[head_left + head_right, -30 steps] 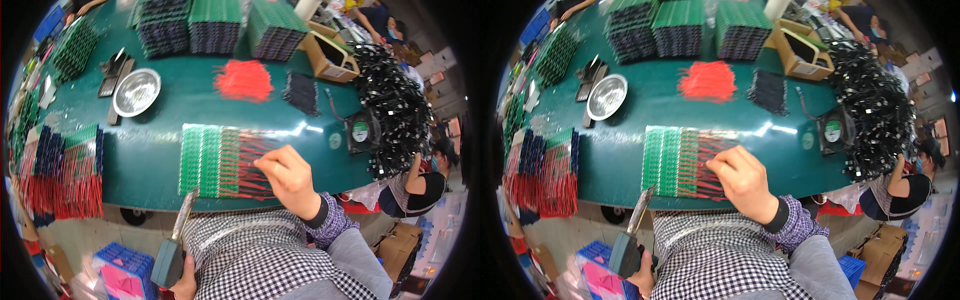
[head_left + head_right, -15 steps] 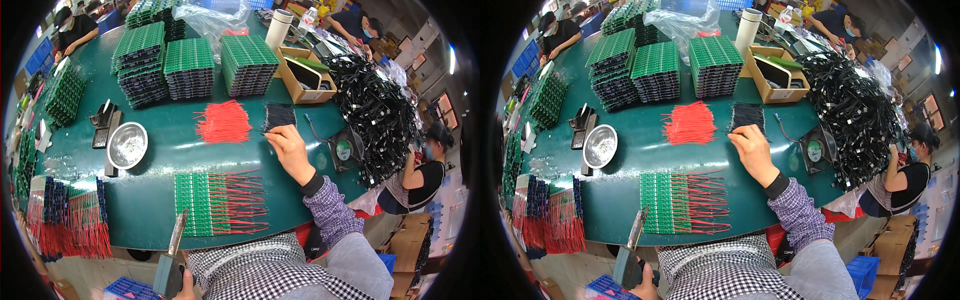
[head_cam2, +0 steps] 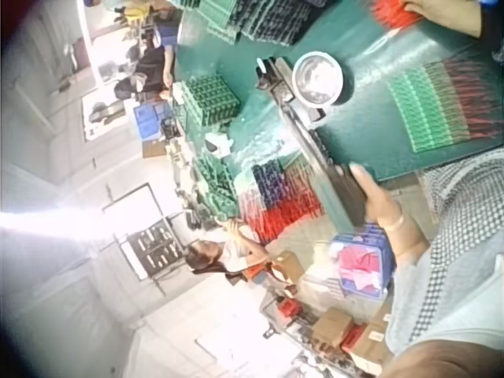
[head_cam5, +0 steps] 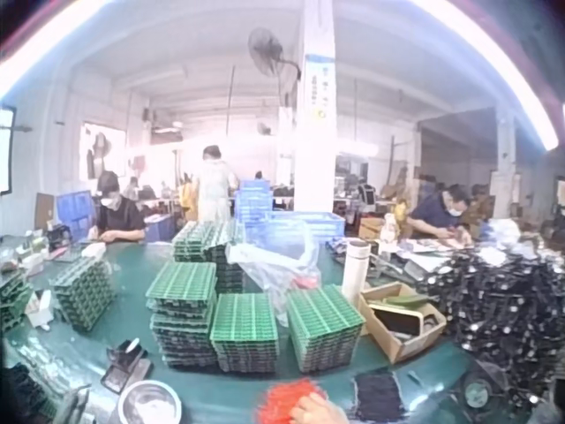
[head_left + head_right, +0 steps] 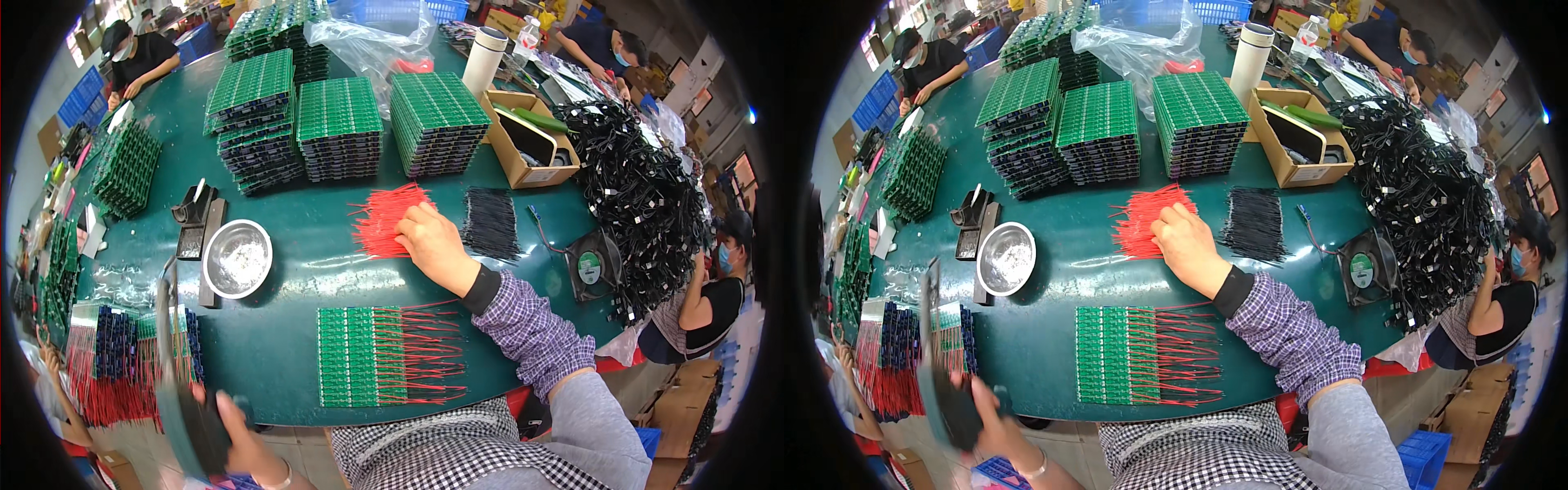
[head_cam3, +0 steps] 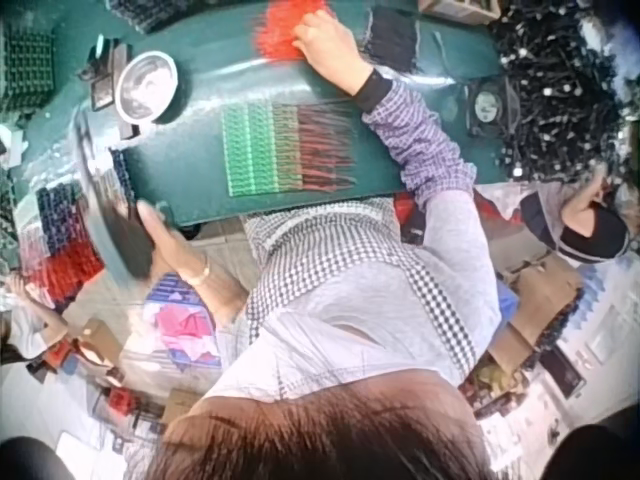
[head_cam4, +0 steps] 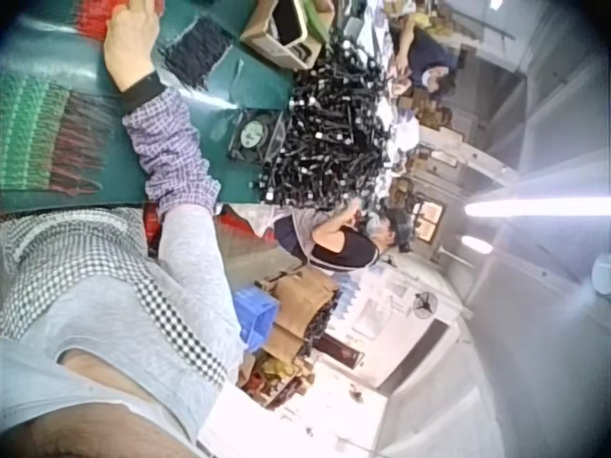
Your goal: The person picks up wires from piles on the table, positions them onto the circuit boards, and solders them in place using a handheld soldering tool.
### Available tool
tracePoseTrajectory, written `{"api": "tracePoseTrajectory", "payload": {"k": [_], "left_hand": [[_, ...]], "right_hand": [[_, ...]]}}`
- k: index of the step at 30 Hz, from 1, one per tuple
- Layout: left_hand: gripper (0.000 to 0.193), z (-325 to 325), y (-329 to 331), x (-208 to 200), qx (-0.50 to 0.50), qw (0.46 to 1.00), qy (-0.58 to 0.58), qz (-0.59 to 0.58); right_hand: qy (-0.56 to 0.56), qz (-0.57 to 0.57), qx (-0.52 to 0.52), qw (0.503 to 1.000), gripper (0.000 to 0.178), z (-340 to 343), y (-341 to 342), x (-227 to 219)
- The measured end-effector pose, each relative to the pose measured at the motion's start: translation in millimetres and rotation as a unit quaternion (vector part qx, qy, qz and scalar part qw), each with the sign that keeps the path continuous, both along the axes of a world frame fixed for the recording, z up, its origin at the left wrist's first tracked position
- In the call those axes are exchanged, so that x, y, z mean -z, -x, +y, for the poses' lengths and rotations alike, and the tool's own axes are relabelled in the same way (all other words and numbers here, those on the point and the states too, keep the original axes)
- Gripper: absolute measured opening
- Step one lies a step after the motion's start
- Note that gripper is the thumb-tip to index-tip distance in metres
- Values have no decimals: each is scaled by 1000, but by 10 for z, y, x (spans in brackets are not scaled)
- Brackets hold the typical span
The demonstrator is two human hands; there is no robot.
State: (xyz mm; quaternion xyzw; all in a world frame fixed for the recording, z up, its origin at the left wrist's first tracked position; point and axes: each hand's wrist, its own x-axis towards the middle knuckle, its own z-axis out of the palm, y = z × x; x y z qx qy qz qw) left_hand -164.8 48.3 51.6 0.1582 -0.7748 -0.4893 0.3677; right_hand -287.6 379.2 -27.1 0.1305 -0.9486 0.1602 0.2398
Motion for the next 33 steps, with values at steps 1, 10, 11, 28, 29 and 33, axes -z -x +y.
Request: {"api": "tracePoseTrajectory", "payload": {"k": [1,10,11,28,29,33], "left_hand": [[30,51,228,19,-15,1000,-12,-23],[31,-22,278,377,71,989,-119,-49],[32,4,249,372,68,989,-127,-45],[41,145,-70,407,101,975,-189,-55],[41,140,-79,408,109,974,-193,-53],[41,122,-122,435,104,974,-191,-65]], "right_hand": [[-1,-2,2,1000,10,13,-7,15],[24,3,4,1000,10,-7,12,16],[23,4,1,1000,9,-8,7,9],[-57,-25,-51,997,17,-54,-111,-340],[-60,-33,-60,996,16,-47,-115,-356],[-101,-48,-71,991,12,-57,-114,-457]]}}
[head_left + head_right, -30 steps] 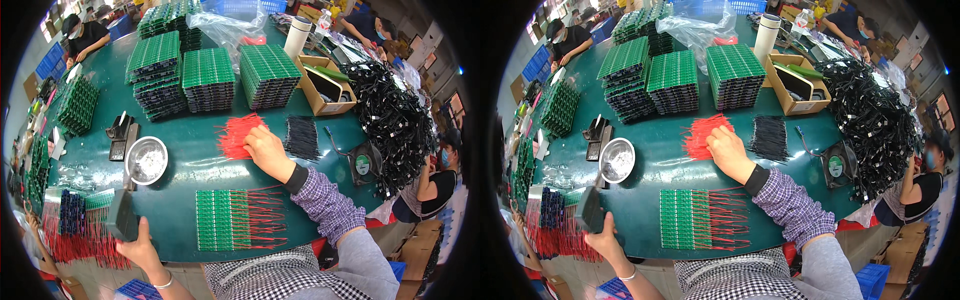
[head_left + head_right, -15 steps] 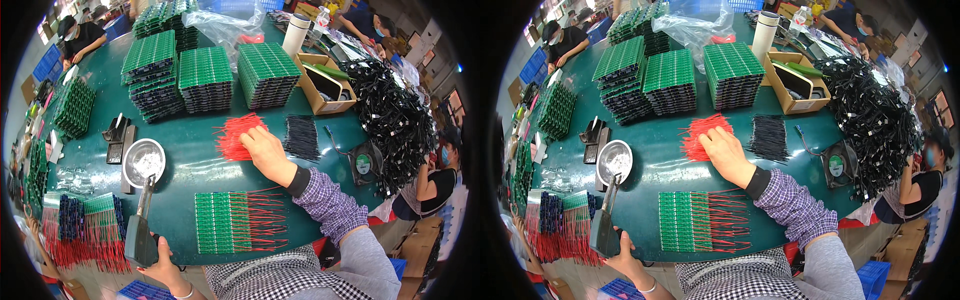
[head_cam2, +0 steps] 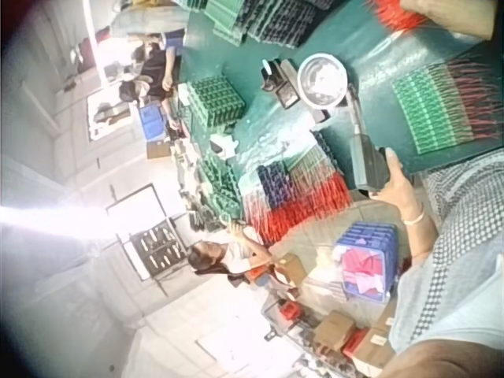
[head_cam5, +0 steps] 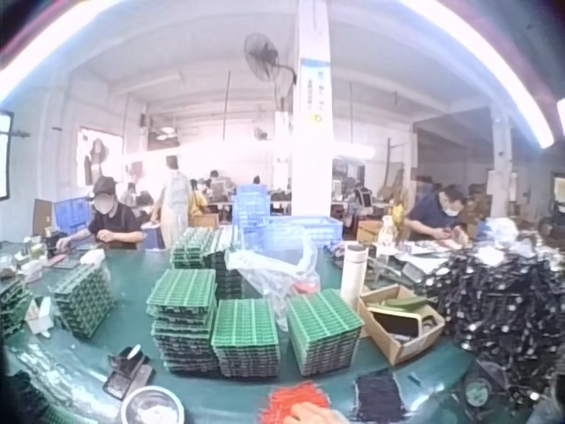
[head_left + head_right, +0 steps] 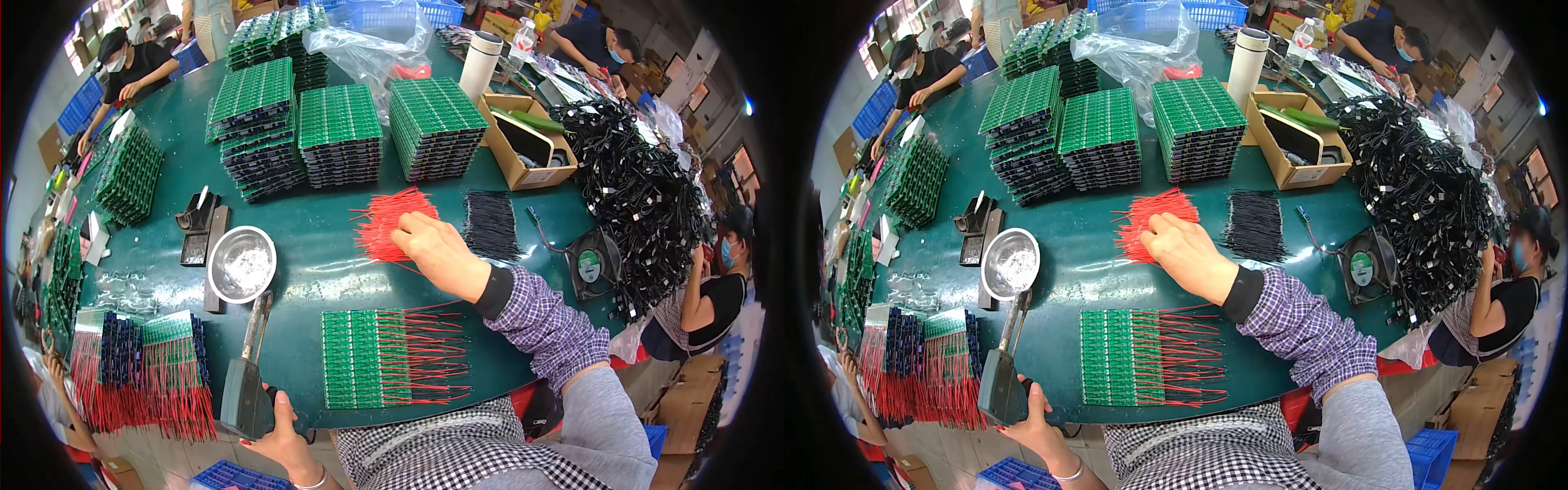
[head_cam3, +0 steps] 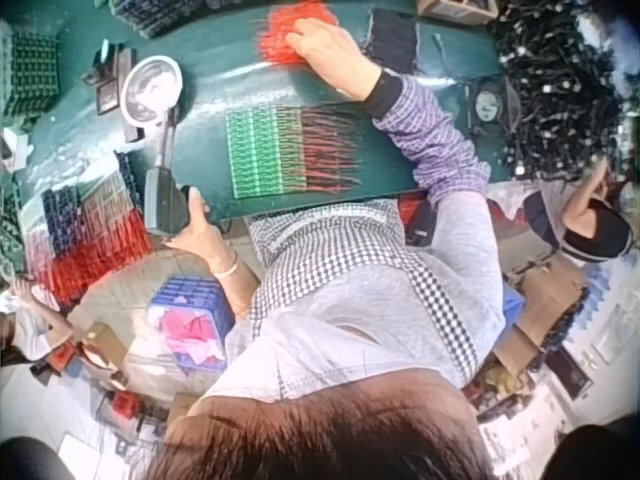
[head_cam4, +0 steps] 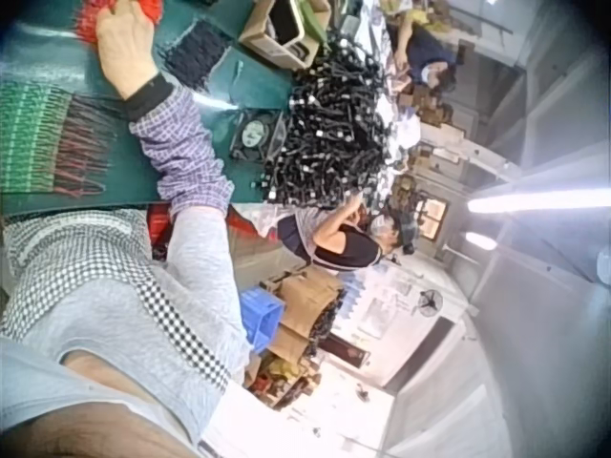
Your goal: The person picks up wires from piles on the table, positions them onto the circuit boards, and solders them in place using a handheld soldering tool.
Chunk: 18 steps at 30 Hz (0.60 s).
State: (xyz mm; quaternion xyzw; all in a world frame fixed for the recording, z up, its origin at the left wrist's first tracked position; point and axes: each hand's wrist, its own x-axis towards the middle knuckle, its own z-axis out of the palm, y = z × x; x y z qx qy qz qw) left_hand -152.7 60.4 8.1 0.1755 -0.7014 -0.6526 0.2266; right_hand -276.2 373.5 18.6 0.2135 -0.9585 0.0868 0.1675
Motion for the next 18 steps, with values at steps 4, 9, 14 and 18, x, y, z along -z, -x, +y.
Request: {"api": "tracePoseTrajectory", "payload": {"k": [4,9,14,18], "left_hand": [[41,-14,-32,-3,7,1000,-9,-1],[41,-20,-77,-22,12,1000,-19,13],[40,10,-96,-61,25,999,-33,18],[39,-33,-126,-48,19,999,-33,16]], "right_hand": [[-53,20,-29,998,12,-116,-7,-97],[-223,40,-47,973,14,-370,-11,-123],[-300,4,-67,952,12,-616,-12,17],[-336,-82,-80,935,12,-696,-10,25]]}}
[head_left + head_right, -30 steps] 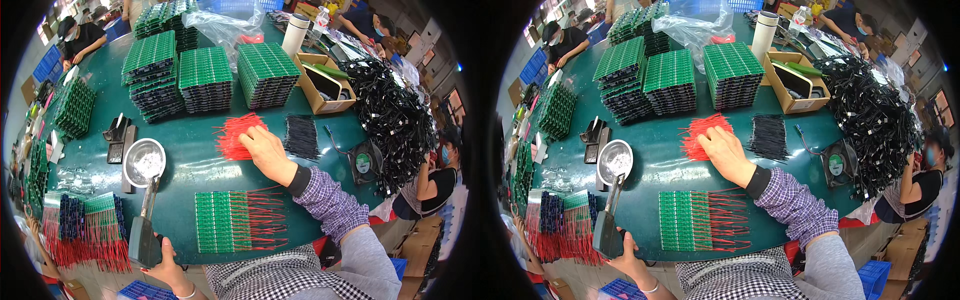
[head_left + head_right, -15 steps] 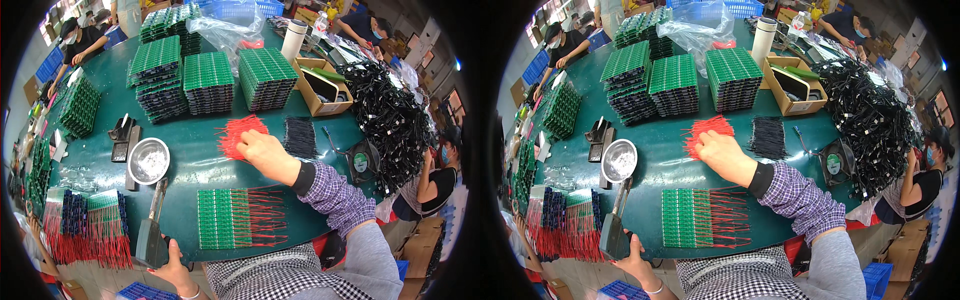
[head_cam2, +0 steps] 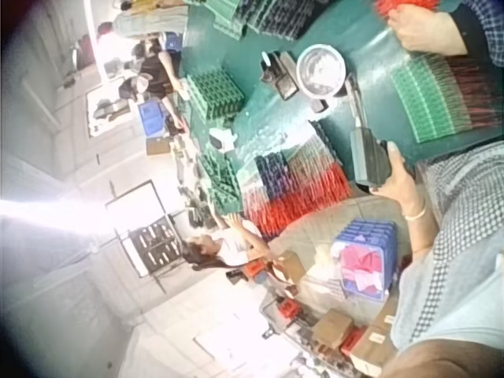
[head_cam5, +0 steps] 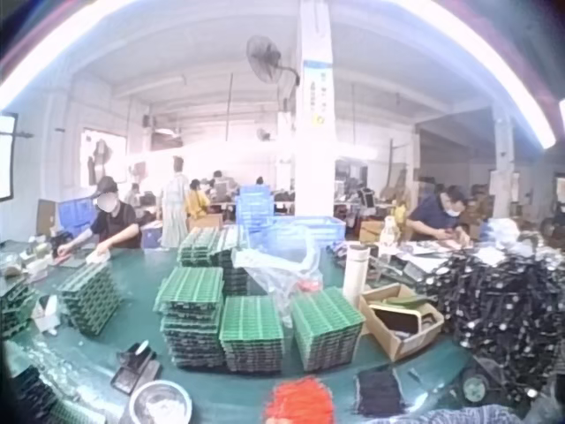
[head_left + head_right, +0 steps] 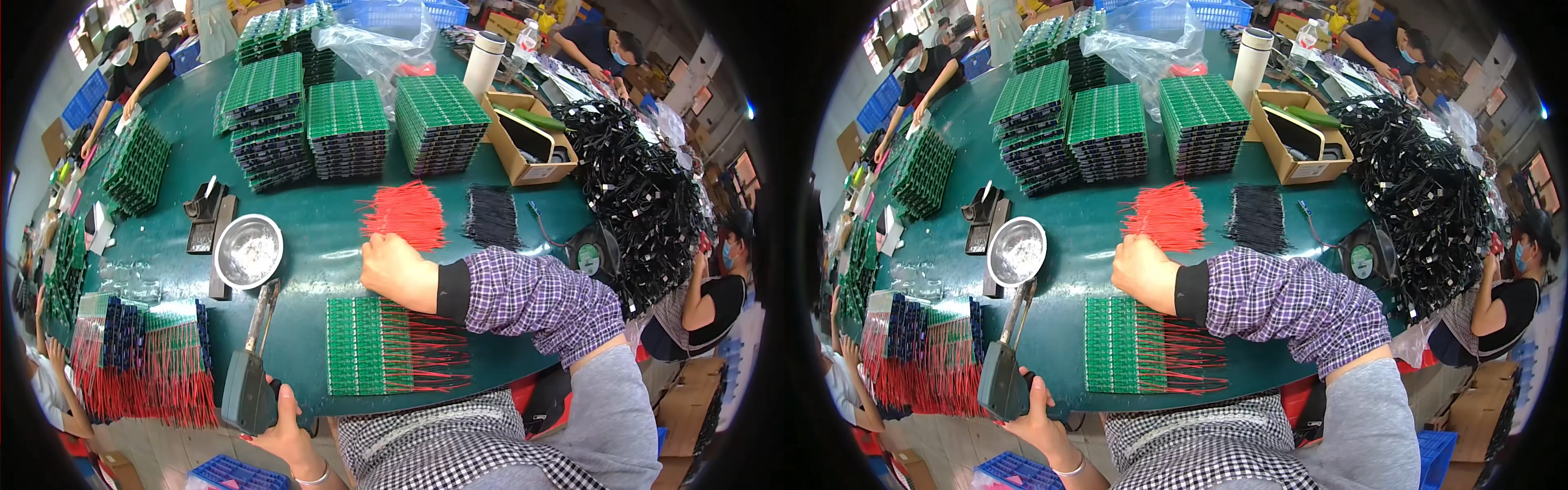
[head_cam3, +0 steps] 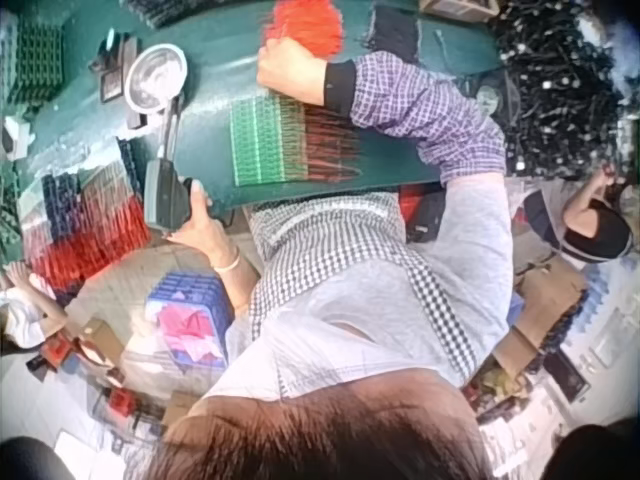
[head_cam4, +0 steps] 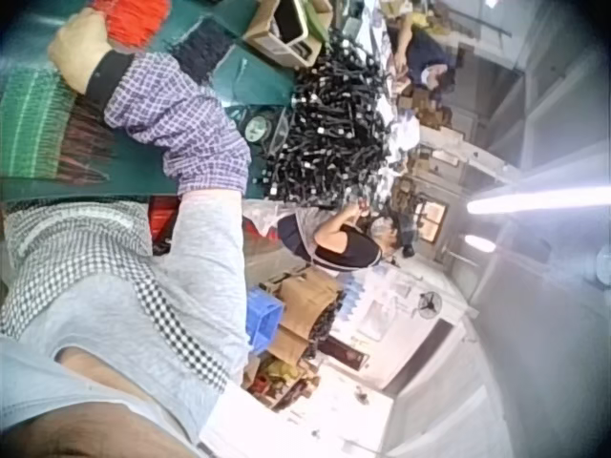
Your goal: The person picks up wires from piles on the table, positions them onto the circuit boards, and solders them in place using a handheld soldering tool.
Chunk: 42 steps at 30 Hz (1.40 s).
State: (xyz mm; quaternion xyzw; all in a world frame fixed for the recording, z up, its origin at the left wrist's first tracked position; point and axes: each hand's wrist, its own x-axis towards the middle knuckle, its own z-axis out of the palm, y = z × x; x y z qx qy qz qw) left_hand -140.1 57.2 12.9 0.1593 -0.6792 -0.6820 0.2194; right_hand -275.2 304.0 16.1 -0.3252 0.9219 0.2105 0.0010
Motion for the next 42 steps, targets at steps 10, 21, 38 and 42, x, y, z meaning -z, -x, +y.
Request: {"api": "tracePoseTrajectory", "payload": {"k": [10,21,38,42], "left_hand": [[43,3,1,-40,6,999,-48,-7],[61,-59,-17,-20,77,970,-220,-73],[29,-36,-147,193,137,960,239,-48],[33,-49,-131,119,165,959,203,-107]], "right_hand": [[93,67,-10,993,10,112,-43,78],[480,13,35,876,22,-16,-462,230],[465,72,-9,882,24,-70,-503,346],[463,74,-13,883,24,-63,-503,335]]}}
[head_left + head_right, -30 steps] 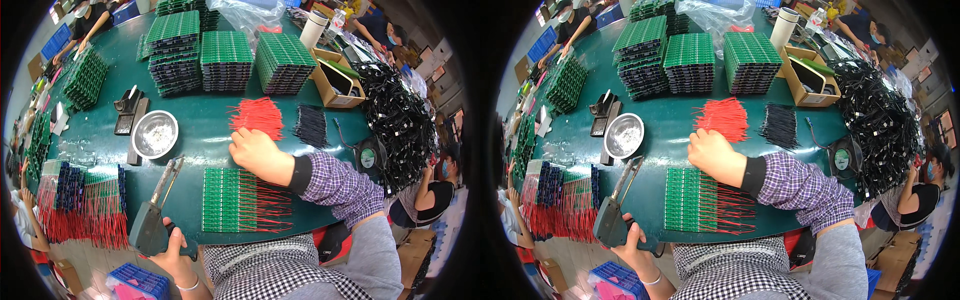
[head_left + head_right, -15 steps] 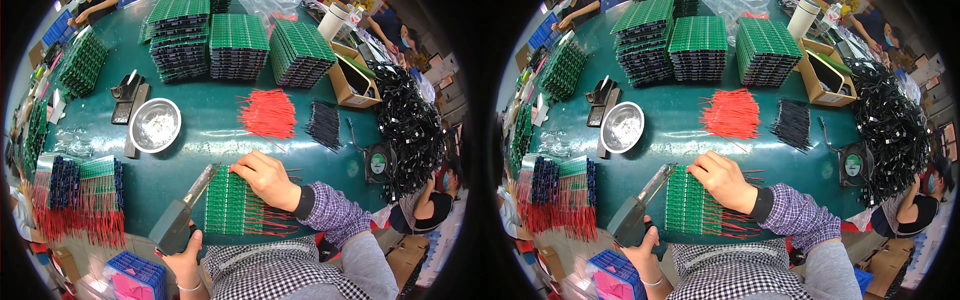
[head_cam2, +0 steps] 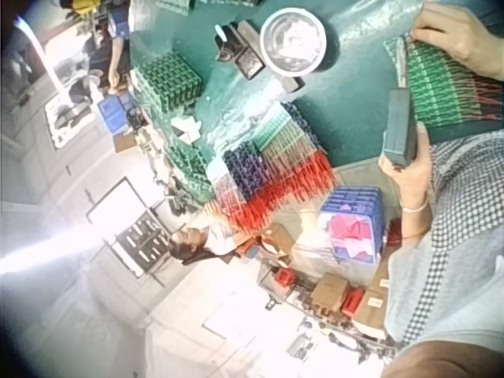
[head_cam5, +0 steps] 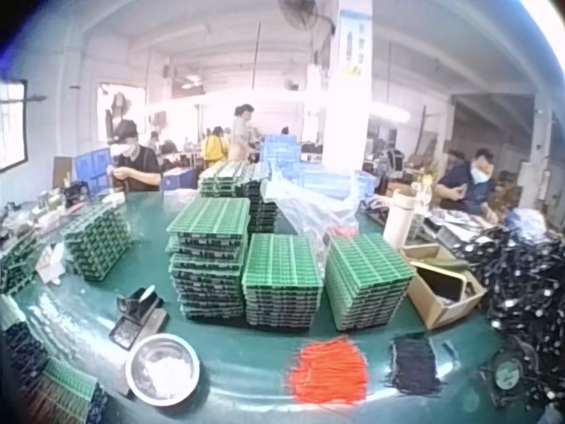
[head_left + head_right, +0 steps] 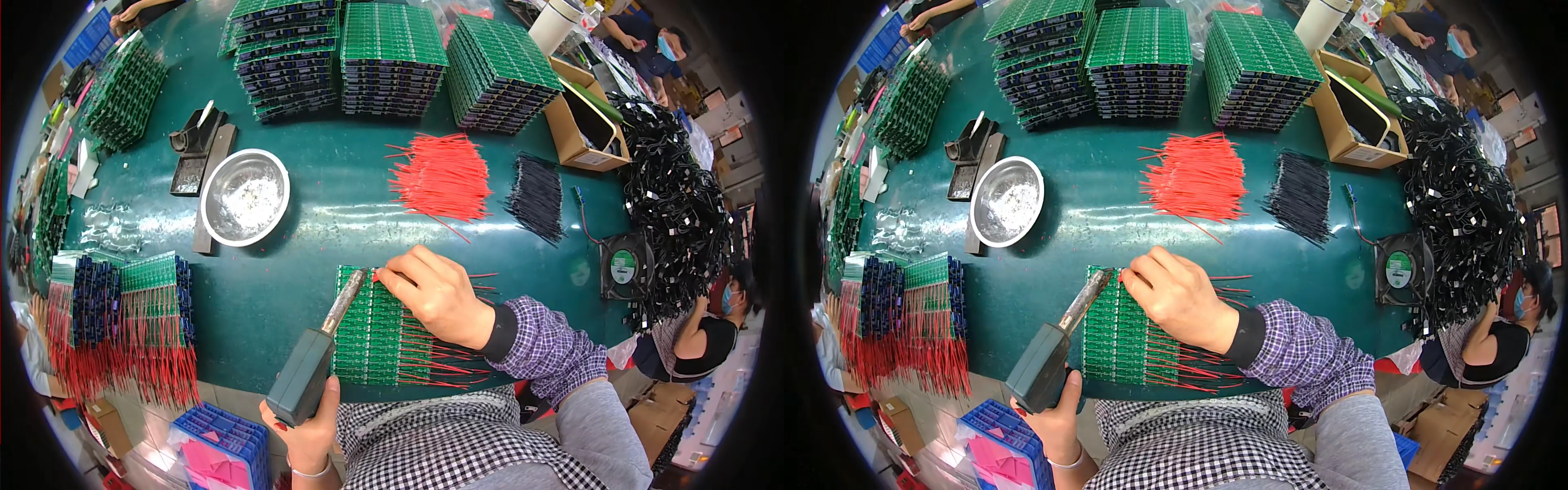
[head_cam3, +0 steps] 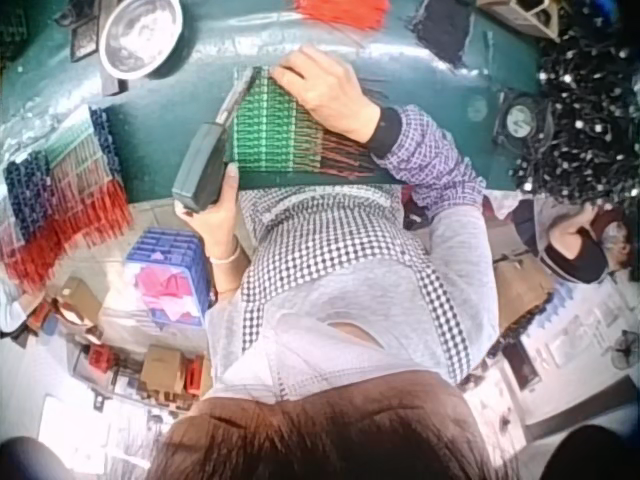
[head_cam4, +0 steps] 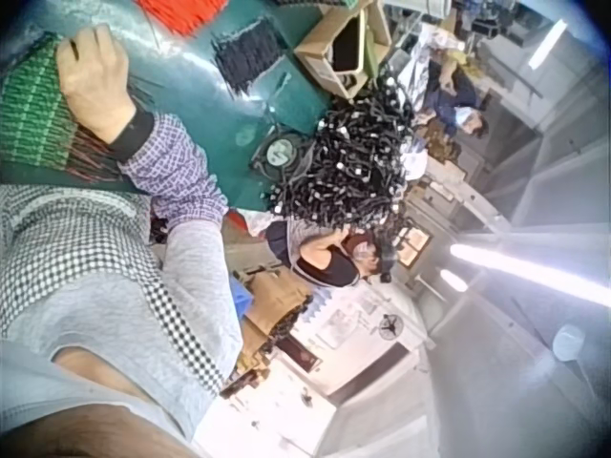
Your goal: The person picks up wires from piles on the table, positions them onto the circuit boards, and solders them in place using a handheld soldering tool.
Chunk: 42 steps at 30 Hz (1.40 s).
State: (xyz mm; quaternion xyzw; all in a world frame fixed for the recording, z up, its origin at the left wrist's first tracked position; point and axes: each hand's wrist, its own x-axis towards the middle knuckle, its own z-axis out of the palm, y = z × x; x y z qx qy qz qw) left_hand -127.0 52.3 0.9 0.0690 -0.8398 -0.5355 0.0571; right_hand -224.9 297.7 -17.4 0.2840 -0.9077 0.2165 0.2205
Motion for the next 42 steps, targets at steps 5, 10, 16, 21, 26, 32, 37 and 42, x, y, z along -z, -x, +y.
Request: {"api": "tracePoseTrajectory", "payload": {"k": [5,10,16,21,26,32,37,42], "left_hand": [[34,36,-17,14,-23,1000,-15,12],[29,50,17,-23,-14,999,-18,22],[21,63,86,-69,18,999,4,38],[20,108,140,-151,21,999,-17,29],[19,126,164,-194,23,999,-18,31],[21,121,142,-177,18,999,-33,16],[23,103,114,-149,-2,998,22,55],[25,61,95,-123,10,996,58,63]], "right_hand": [[12,-12,1,1000,27,-10,-13,-10],[12,-10,0,1000,28,-5,-13,-6],[10,-7,-9,1000,27,-9,2,10],[7,-6,-8,1000,28,-10,1,13],[6,-5,-9,1000,28,-8,3,11],[3,-5,-6,1000,27,-12,0,10],[1,-1,-3,1000,25,-22,-3,21],[-2,8,-1,1000,24,-16,4,39]]}}
